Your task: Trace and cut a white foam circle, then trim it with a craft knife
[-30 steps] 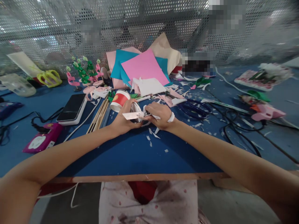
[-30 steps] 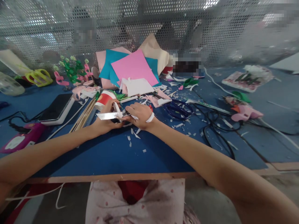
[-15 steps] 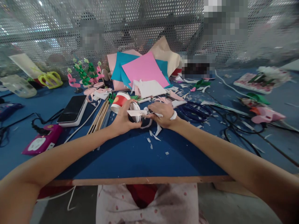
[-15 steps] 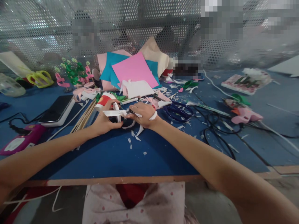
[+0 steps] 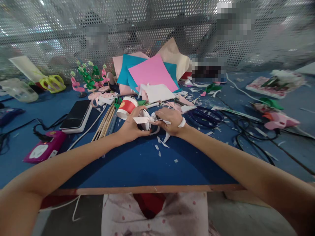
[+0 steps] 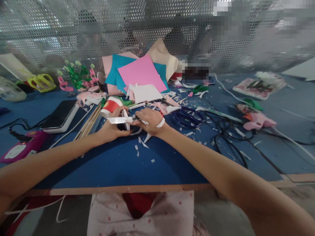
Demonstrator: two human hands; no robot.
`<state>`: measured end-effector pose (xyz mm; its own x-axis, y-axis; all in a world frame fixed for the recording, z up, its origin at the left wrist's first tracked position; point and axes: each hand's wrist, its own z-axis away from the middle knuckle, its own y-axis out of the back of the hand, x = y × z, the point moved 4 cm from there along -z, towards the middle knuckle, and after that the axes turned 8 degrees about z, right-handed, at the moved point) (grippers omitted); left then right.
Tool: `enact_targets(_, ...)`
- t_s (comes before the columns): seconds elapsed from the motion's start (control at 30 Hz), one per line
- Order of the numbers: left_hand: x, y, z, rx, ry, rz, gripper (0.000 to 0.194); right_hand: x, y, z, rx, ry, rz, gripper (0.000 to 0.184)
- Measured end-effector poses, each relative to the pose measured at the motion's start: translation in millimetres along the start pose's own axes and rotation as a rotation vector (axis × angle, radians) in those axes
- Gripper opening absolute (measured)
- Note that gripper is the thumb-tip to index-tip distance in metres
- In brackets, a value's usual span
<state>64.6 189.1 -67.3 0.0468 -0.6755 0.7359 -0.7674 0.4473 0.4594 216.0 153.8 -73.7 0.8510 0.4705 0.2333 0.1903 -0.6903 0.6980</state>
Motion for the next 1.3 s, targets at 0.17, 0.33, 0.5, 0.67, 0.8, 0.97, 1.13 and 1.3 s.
enact_targets(0.17, 0.9, -2.5, -0.1, -0.041, -0.049, -0.056, 0.062, -0.2, -1.6, 0.3, 0.004, -0.037, -0.048, 0.067)
enact_targets(0.33, -6.3, -5.0, 2.1, -0.097, 0.014, -0.009, 0.057, 1.5, -3.5, 0.5, 0.062, -0.069, -0.065, 0.067)
enact_targets(0.5, -14.0, -0.2, 3.0, 0.039, 0.152, 0.124, 0.074, 13.0, -7.9, 1.4, 0.025, -0.15, 0.015, 0.065)
enact_targets(0.67, -16.7, -0.3, 2.4, 0.089, 0.251, 0.242, 0.08, 14.8, -6.6, 1.6, 0.001, -0.147, 0.024, 0.067)
enact_targets(0.8, -17.0, -0.7, 1.3, 0.048, 0.213, 0.221, 0.072, 10.0, -3.7, 0.9, 0.037, -0.069, -0.005, 0.068)
enact_targets(0.97, -11.1, 1.8, 0.5, 0.058, 0.167, 0.244, 0.08, 11.8, -4.0, 0.4, 0.022, -0.062, 0.012, 0.071)
enact_targets(1.13, -5.6, -2.5, 0.4, -0.012, 0.208, 0.394, 0.079, 10.2, -3.1, -0.6, -0.008, -0.023, 0.005, 0.072)
enact_targets(1.3, -9.5, -1.8, -0.4, 0.041, 0.235, 0.415, 0.078, 11.2, -1.6, -0.7, -0.044, 0.003, -0.01, 0.074)
